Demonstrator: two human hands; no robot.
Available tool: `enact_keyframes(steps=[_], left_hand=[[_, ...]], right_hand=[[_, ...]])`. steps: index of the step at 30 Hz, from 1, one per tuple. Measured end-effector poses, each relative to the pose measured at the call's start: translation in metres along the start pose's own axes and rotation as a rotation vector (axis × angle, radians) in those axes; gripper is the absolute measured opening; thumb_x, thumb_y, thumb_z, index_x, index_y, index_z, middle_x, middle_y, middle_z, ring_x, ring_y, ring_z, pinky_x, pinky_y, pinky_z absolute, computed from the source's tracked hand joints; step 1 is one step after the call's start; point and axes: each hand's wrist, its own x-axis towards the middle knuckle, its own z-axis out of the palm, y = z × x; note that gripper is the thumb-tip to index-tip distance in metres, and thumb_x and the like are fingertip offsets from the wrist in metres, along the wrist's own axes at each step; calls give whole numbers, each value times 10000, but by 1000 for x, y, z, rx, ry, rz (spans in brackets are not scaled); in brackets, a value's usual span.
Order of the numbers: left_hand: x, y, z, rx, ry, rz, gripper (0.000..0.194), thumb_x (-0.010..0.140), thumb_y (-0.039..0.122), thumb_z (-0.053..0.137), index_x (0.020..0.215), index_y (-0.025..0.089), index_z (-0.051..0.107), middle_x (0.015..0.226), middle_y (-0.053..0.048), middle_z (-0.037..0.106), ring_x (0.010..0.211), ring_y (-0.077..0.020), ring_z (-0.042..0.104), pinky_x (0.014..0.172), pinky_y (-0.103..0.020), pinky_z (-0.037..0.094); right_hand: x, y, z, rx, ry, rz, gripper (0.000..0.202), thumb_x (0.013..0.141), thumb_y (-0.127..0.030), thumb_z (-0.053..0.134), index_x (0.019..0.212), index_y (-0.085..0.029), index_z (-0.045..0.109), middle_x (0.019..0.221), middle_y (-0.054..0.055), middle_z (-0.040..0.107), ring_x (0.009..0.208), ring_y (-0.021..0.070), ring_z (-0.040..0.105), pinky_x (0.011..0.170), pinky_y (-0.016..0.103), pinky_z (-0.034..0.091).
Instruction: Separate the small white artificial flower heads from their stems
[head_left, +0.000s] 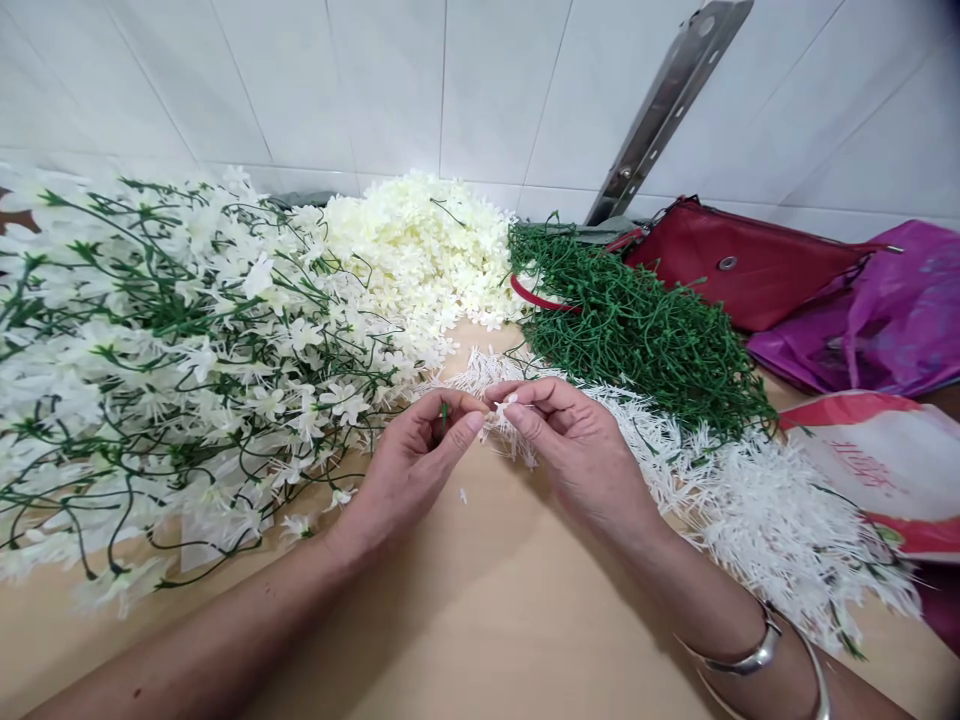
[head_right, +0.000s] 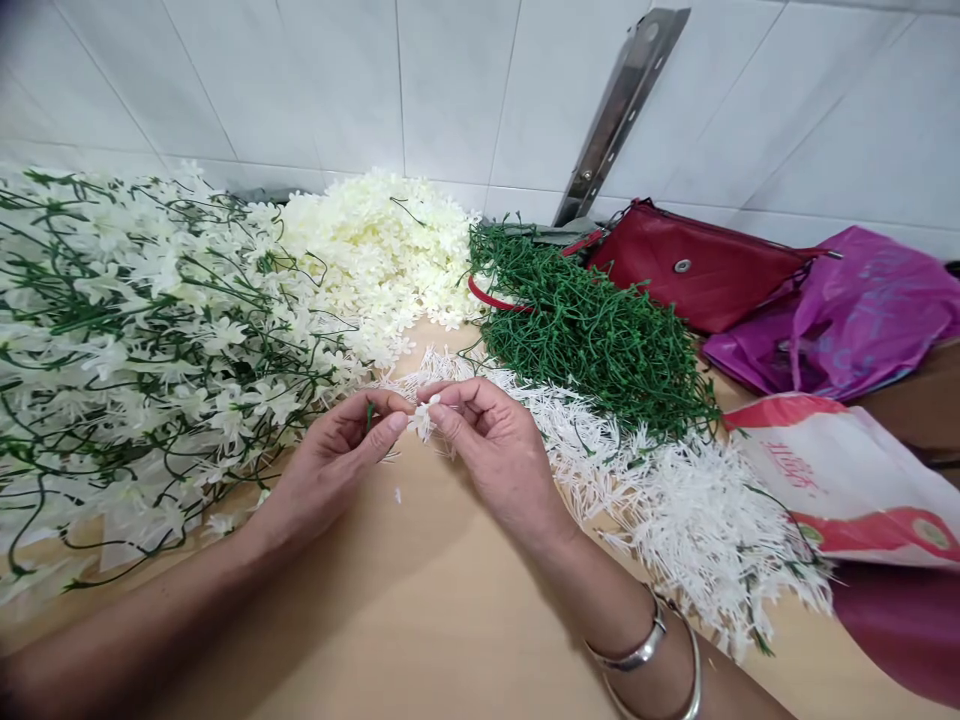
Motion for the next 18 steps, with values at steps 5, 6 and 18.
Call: enact_keyframes(steps=[5, 6, 18], left_hand=[[-5, 6, -4, 120, -56, -17, 420, 1052, 379, 334, 1135, 197, 703, 770, 1, 424, 719, -157, 426, 683, -293, 371], [-5, 6, -4, 156, -53, -13, 425, 1051, 372, 334, 1151, 191, 705, 777, -3, 434, 731, -160, 438, 697, -296, 382], [1, -4, -8, 211, -119, 12, 326, 1008, 374, 454, 933, 170, 697, 740, -3, 544, 621, -120, 423, 565, -243, 347]], right_hand=[[4, 2, -4, 65, 3, 64, 303, 771, -482, 833, 835, -227, 683, 732, -26, 644, 690, 127, 546, 662, 254, 430], [5, 1, -4, 97, -20, 85, 337, 750, -505, 845, 827, -222, 678, 725, -26, 645, 692, 126, 551, 680, 256, 437], [8, -13, -8, 156, -139, 279, 373, 670, -504, 892, 768, -226, 663, 683, -13, 660, 654, 144, 588, 657, 276, 471]])
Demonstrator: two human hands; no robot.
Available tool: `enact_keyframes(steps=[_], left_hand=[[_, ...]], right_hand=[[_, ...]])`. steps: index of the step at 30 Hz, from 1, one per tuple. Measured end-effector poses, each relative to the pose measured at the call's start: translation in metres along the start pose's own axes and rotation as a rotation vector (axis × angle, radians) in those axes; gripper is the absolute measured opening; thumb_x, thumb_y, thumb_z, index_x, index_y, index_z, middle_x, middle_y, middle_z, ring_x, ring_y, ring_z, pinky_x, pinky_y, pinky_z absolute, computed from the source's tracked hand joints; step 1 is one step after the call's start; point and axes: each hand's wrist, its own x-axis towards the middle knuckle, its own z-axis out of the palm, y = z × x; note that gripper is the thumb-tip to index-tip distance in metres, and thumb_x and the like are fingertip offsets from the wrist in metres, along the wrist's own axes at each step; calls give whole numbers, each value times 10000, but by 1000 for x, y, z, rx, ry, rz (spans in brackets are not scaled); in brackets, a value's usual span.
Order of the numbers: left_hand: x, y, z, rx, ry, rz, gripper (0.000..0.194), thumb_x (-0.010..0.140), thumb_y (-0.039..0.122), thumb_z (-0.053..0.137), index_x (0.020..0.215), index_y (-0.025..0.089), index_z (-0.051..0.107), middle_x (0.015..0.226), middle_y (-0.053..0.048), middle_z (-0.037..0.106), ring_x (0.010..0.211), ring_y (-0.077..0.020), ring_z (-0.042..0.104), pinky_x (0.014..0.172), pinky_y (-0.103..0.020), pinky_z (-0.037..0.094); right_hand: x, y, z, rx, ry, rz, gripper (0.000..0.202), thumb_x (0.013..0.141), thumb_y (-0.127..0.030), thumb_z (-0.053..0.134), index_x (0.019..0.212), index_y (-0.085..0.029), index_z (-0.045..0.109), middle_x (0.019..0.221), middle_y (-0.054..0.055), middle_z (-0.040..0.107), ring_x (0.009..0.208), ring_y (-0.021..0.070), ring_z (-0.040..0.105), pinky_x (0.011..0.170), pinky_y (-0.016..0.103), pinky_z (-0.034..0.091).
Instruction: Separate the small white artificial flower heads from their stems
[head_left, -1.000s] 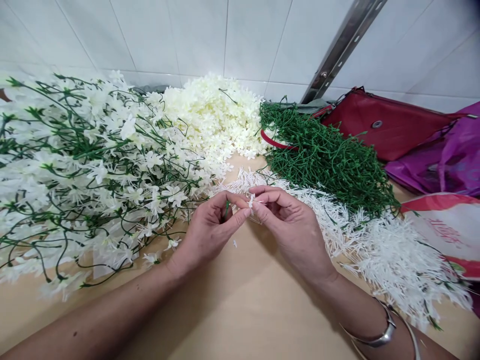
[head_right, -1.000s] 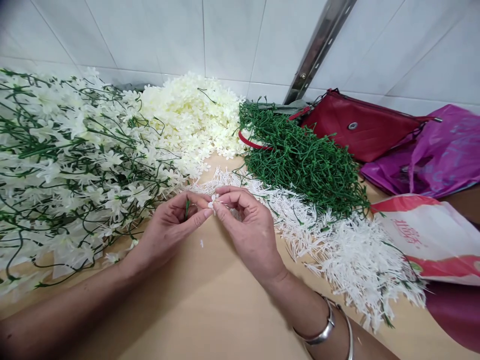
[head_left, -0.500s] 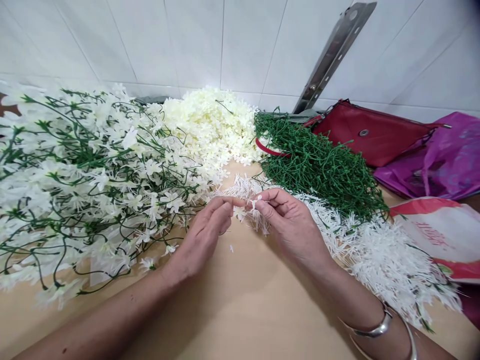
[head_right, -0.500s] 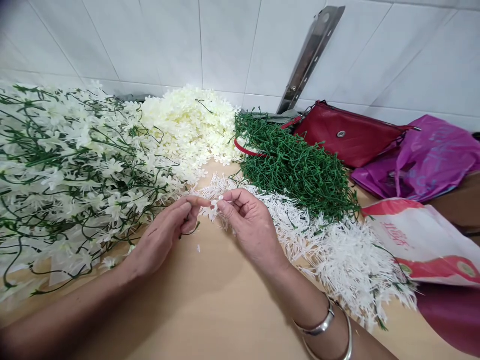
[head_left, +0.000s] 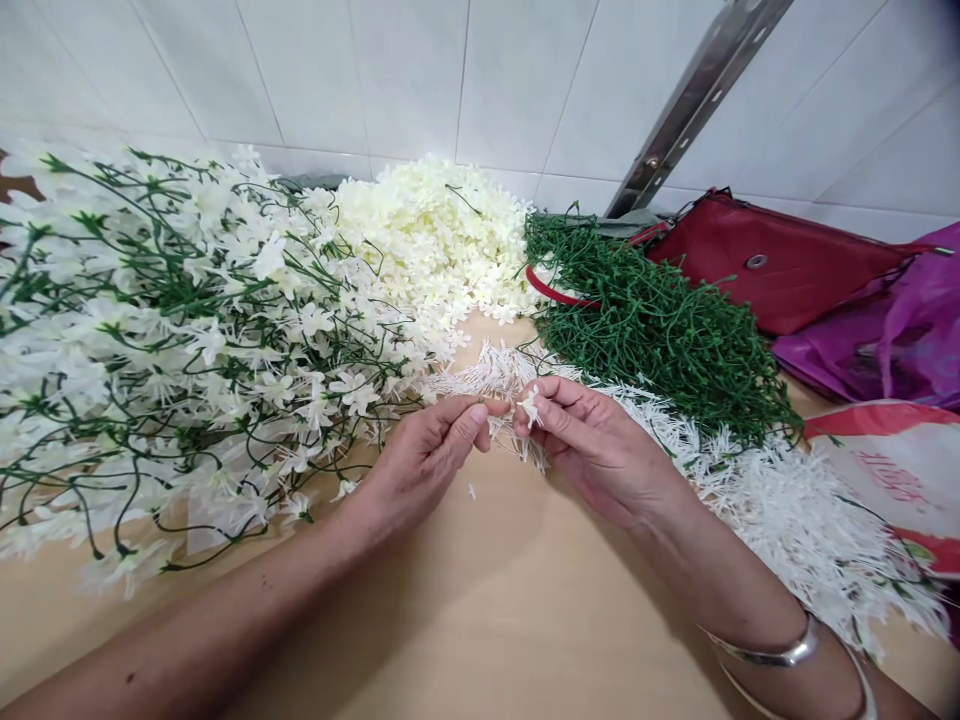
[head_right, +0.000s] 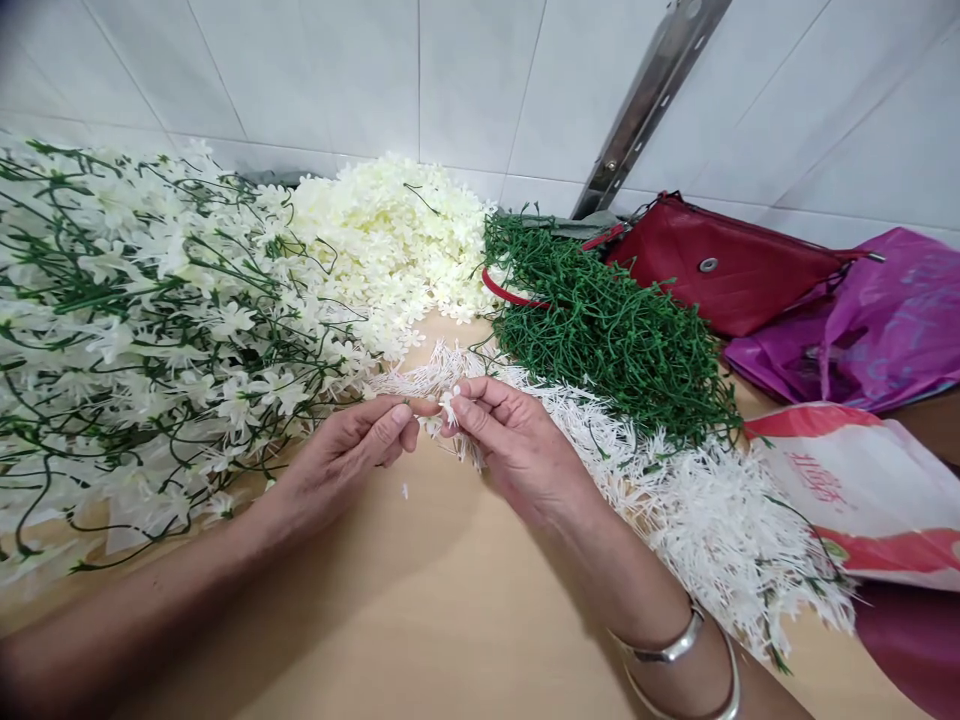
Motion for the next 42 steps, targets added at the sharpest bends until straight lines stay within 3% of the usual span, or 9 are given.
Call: enact_keyframes(steps=[8, 14, 20, 28, 35, 42], left_hand=[[2, 3, -4, 251, -100, 123, 312, 1011, 305, 428, 821, 189, 647, 694, 13, 563, 631, -128, 520, 614, -239, 399], [5, -1, -4, 384, -109, 319, 303, 1018, 266, 435, 808, 180, 637, 761, -10, 626, 738, -148, 588, 716, -244, 438], [4, -3, -5, 410, -110, 335, 261, 1017, 234, 446, 861, 191, 652, 838, -22, 684, 776, -152, 612, 748, -249, 461], [4, -7, -6, 501, -144, 362, 292, 1023, 245, 435, 811, 191, 628, 739, -7, 586, 713, -146, 573, 688, -244, 428], [2, -14, -7, 543, -226, 321, 265, 1013, 201, 421, 883, 196, 652, 828, -29, 666, 781, -164, 621, 738, -265, 449], [0, -14, -6, 540, -182, 294, 296, 1031, 260, 399, 884, 205, 649, 865, -30, 691, 782, -169, 634, 739, -276, 459]], right_hand=[[-2, 2, 0, -72, -66, -32, 324, 759, -494, 839, 809, -219, 675, 710, -18, 656, 676, 142, 587, 706, 295, 461], [-5, 0, 0, -193, -130, -51, 308, 794, -511, 800, 751, -225, 695, 816, 16, 668, 830, 181, 612, 805, 321, 480], [-4, -1, -4, -201, -124, 6, 308, 775, -519, 812, 804, -226, 723, 851, 26, 687, 822, 187, 620, 782, 321, 494], [-4, -1, -6, -296, -166, -10, 329, 801, -541, 782, 789, -219, 717, 828, 25, 685, 808, 182, 607, 776, 318, 473], [-5, -4, -7, -424, -243, 22, 391, 831, -590, 731, 773, -205, 712, 777, 28, 697, 752, 179, 583, 707, 315, 434], [-3, 4, -2, -371, -216, 5, 416, 811, -611, 740, 751, -204, 679, 744, 22, 699, 698, 164, 582, 630, 292, 415]])
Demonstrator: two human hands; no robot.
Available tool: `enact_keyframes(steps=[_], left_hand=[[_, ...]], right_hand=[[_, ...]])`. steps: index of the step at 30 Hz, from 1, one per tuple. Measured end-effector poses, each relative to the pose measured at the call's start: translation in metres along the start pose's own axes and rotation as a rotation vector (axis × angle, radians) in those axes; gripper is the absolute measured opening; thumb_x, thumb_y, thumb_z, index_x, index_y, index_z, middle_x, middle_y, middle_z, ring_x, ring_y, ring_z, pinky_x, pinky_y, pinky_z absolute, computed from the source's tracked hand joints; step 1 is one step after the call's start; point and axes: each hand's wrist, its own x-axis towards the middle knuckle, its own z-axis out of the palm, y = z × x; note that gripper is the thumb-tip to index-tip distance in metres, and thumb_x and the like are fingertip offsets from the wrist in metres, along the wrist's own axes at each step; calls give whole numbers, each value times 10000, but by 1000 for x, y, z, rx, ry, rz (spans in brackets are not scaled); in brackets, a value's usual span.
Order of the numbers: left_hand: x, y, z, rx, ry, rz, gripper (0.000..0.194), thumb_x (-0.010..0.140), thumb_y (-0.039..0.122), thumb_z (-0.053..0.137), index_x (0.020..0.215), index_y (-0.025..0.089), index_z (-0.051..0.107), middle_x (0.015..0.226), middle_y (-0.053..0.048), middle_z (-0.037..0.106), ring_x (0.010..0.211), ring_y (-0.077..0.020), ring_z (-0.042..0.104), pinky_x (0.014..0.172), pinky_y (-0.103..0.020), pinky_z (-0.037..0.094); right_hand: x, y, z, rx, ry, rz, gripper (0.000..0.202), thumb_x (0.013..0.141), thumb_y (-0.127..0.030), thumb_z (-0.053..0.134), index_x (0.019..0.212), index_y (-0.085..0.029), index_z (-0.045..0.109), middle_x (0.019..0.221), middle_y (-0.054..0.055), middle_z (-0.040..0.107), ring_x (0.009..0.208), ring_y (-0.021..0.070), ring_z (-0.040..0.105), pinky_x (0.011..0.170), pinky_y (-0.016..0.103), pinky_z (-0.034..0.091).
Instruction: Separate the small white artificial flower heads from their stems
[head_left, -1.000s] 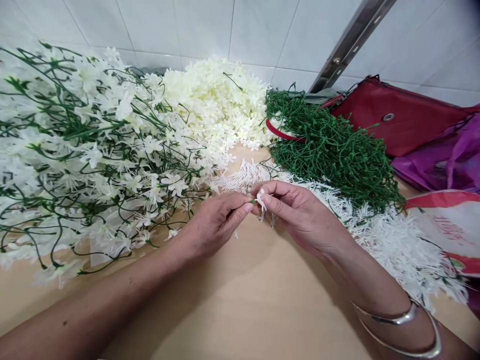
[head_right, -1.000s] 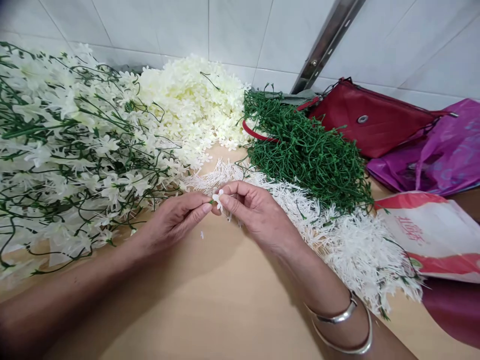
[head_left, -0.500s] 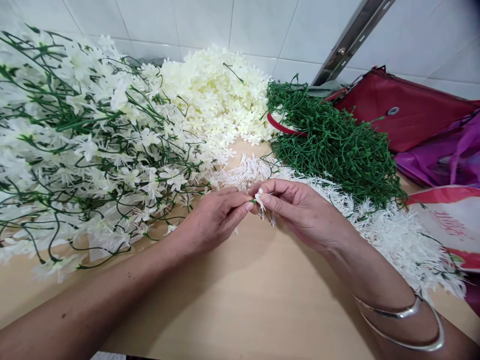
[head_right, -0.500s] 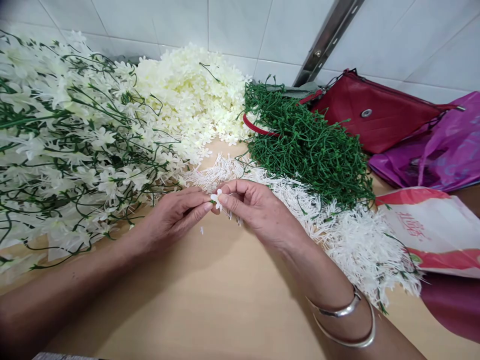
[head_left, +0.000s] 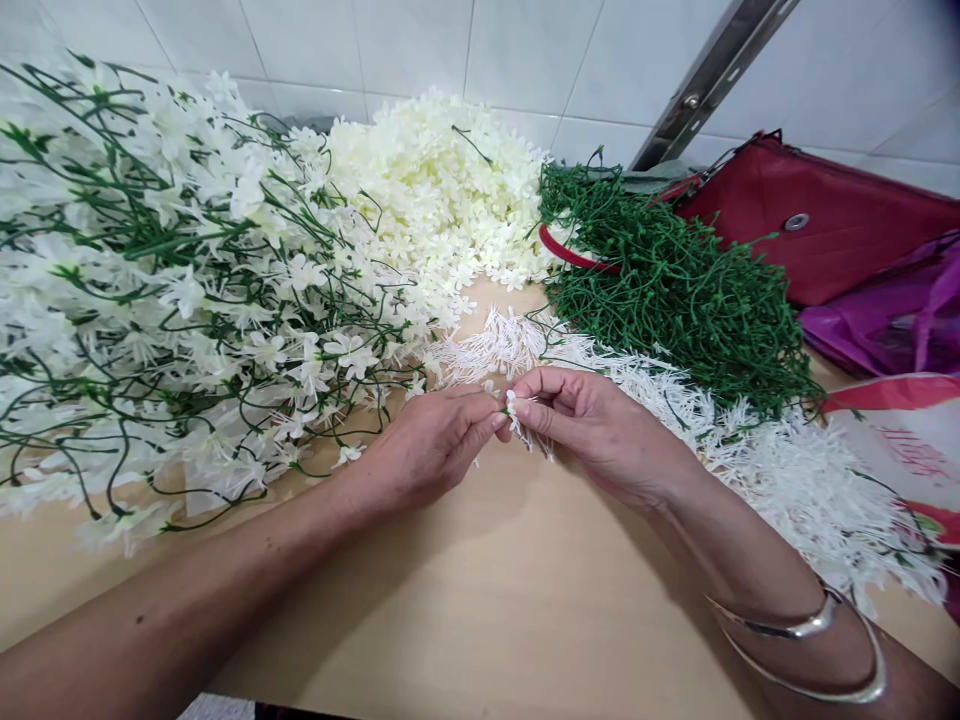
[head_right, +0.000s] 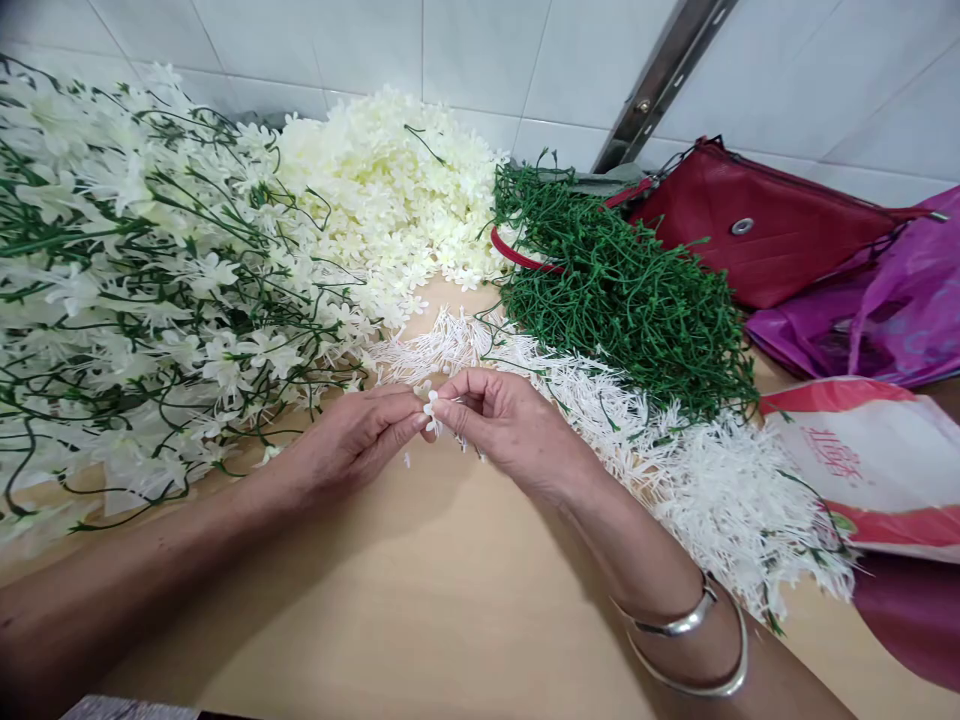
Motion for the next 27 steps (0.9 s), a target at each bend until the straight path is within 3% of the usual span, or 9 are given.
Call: enact_keyframes(steps=[5, 11, 19, 27], left_hand=[[1, 0, 3, 9, 42, 14, 286, 1034, 260, 412, 856, 200, 628, 773, -10, 627, 712, -159, 579, 713, -270, 433], [6, 8, 1, -10, 65, 44, 241, 986, 188, 458, 750, 199, 512, 698, 11, 508, 693, -153, 510, 661, -261, 382], [5, 4, -2, -112, 32, 45, 273, 1023, 199, 411, 865, 183, 633, 833, -24, 609, 777, -157, 571, 761, -265, 438], [4, 8, -6, -222, 39, -29, 262, 1020, 197, 444, 837, 166, 628, 782, 12, 564, 735, -126, 540, 719, -231, 413]], right_hand=[[2, 4, 4, 90, 42, 10, 407, 744, -585, 811, 729, -206, 663, 684, 3, 675, 623, 141, 541, 566, 273, 373], [2, 5, 1, 305, 86, 59, 335, 665, -466, 905, 739, -206, 707, 734, -5, 673, 725, 149, 604, 711, 290, 476], [3, 2, 0, 332, 29, 45, 309, 687, -450, 901, 721, -217, 701, 687, -7, 674, 710, 157, 614, 724, 311, 495], [3, 5, 4, 288, 46, 7, 334, 711, -462, 882, 724, -197, 678, 708, 2, 695, 733, 152, 625, 722, 290, 465]])
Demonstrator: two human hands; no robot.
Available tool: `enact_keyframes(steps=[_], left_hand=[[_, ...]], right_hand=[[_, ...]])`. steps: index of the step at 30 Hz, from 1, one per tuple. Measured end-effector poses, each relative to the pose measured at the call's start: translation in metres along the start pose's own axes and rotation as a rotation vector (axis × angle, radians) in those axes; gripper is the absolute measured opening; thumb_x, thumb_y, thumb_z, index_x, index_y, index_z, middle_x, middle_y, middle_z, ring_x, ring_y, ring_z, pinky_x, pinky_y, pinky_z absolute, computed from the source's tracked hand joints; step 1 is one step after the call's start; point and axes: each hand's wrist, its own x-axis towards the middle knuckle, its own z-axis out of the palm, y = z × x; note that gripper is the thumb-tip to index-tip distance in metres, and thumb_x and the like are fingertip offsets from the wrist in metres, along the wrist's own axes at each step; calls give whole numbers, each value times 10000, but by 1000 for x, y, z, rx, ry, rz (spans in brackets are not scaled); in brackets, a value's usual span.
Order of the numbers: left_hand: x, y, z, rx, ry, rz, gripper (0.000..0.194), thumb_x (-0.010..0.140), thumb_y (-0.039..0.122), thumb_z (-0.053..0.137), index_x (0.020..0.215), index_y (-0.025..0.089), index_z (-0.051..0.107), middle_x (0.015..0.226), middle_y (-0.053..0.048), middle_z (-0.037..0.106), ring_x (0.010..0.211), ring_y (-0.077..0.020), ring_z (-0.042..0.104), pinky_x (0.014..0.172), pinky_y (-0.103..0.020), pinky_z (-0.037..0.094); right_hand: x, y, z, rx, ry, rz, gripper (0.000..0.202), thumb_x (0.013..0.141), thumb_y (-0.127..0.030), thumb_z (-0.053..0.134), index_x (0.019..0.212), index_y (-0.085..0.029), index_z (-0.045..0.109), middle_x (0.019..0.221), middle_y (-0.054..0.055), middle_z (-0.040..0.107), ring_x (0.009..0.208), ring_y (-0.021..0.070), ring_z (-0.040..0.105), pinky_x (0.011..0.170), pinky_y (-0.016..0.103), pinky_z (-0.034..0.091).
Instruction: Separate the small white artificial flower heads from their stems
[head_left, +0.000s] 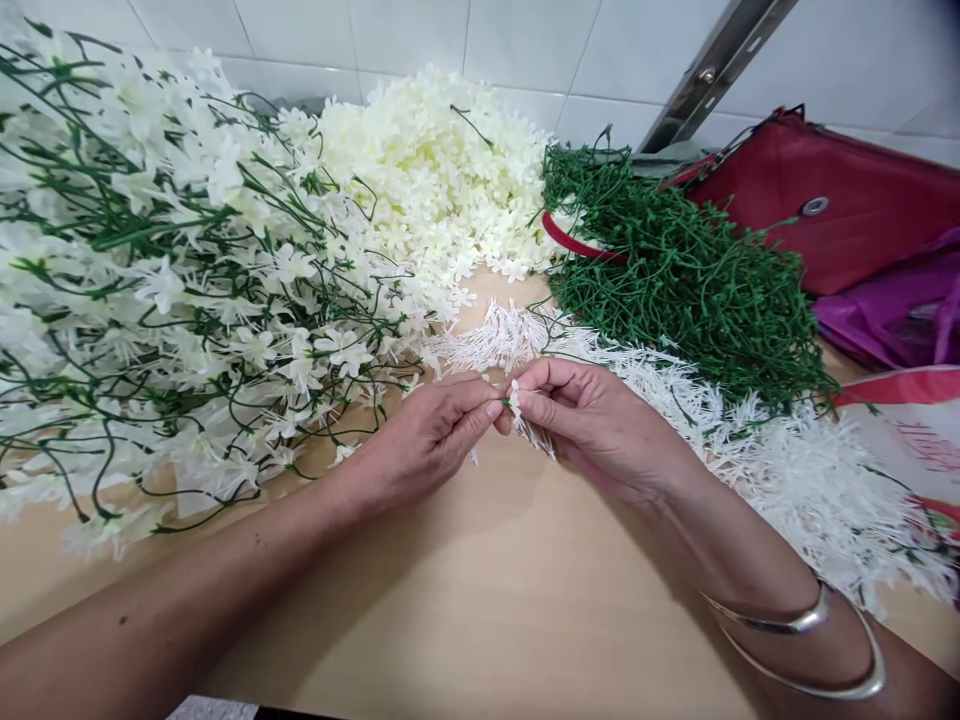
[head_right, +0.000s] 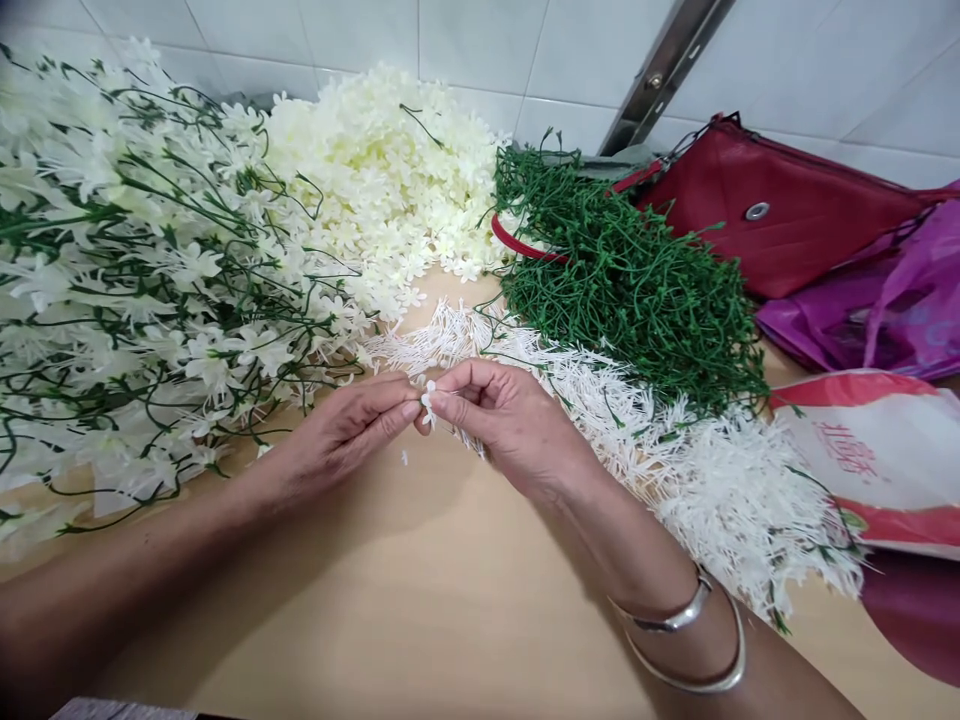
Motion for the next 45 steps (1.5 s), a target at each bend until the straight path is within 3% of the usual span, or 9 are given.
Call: enact_keyframes(steps=[11, 16, 23, 27, 36, 41, 43, 45], left_hand=[[-2, 1, 3, 19, 21, -20, 269, 1016, 212, 441, 811, 176, 611, 766, 11, 558, 767, -138, 545, 759, -242, 421], [-1, 4, 2, -10, 22, -88, 271, 1021, 279, 400, 830, 194, 573, 835, -9, 590, 820, -162, 552, 789, -269, 437], [-4, 9, -1, -35, 59, -188, 279, 1036, 336, 372, 899, 209, 580, 895, -6, 595, 855, -163, 549, 826, -261, 441], [-3, 6, -1, -16, 19, -204, 297, 1033, 357, 363, 893, 218, 585, 909, -9, 614, 908, -173, 581, 855, -266, 445], [0, 11, -2, 128, 24, -199, 346, 994, 433, 403, 800, 245, 618, 813, -7, 682, 813, -189, 664, 756, -255, 538], [-10, -15, -5, 149, -10, -194, 362, 960, 547, 468, 930, 291, 722, 978, -6, 770, 941, -229, 725, 814, -271, 607], [-17, -31, -3, 158, 108, -219, 375, 931, 593, 510, 1026, 319, 748, 1075, -1, 781, 1022, -251, 726, 846, -287, 618], [-23, -44, -1, 128, 127, -252, 367, 886, 602, 587, 1091, 353, 762, 1100, 11, 790, 1070, -268, 728, 899, -306, 617]], right_hand=[[0, 7, 1, -8, 20, -19, 365, 726, -491, 862, 742, -194, 651, 700, -5, 665, 675, 136, 562, 619, 272, 385], [2, 7, 5, 150, 23, -26, 365, 710, -450, 884, 857, -195, 669, 689, -29, 659, 659, 108, 567, 625, 244, 398], [3, 5, 10, 251, 13, -93, 304, 801, -448, 818, 890, -191, 680, 738, -18, 676, 725, 105, 594, 723, 242, 440], [2, 7, 8, 195, -10, -83, 280, 859, -459, 760, 883, -194, 672, 727, -14, 670, 689, 111, 573, 673, 250, 411], [4, 3, 3, 250, -81, -66, 379, 727, -493, 856, 757, -159, 680, 691, 13, 693, 729, 147, 640, 810, 313, 446], [7, 4, -1, 290, -69, -22, 465, 617, -548, 901, 748, -166, 672, 685, -5, 685, 732, 143, 633, 804, 304, 450], [7, 6, -3, 271, -82, -7, 484, 595, -571, 902, 741, -171, 671, 698, -7, 686, 749, 147, 628, 791, 302, 451], [7, 6, -5, 254, -94, -7, 487, 576, -575, 907, 729, -179, 670, 706, -9, 685, 758, 152, 624, 784, 303, 452]])
